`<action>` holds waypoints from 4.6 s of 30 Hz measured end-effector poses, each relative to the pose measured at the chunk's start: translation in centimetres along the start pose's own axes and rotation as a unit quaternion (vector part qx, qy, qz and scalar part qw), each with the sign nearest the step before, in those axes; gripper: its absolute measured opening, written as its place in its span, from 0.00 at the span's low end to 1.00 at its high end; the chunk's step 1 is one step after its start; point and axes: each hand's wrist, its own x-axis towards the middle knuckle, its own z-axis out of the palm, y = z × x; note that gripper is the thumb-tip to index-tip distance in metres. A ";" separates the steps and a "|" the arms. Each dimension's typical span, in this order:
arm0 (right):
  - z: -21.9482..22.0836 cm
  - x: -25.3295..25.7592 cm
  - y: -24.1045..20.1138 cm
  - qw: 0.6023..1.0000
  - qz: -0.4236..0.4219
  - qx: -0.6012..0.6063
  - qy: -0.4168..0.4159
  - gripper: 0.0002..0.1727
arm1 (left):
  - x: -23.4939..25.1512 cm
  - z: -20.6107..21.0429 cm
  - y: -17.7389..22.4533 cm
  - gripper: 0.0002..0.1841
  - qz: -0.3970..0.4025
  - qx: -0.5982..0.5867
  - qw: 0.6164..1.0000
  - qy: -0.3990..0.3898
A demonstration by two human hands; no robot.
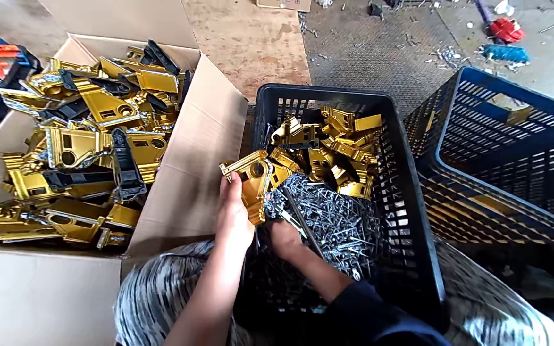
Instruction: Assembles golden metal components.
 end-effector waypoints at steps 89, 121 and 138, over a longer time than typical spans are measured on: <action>-5.2 -9.0 5.5 0.844 -0.265 0.362 0.295 0.06 | -1.9 -1.1 -3.1 0.22 0.016 0.312 0.876 -0.368; -0.7 -14.8 6.3 0.794 -0.206 0.165 0.548 0.23 | -0.1 2.6 -6.0 0.35 -0.014 0.245 0.969 -0.001; -3.7 -12.6 7.1 0.866 -0.068 0.290 0.402 0.13 | -0.4 1.4 -5.0 0.27 0.078 0.406 0.902 -0.128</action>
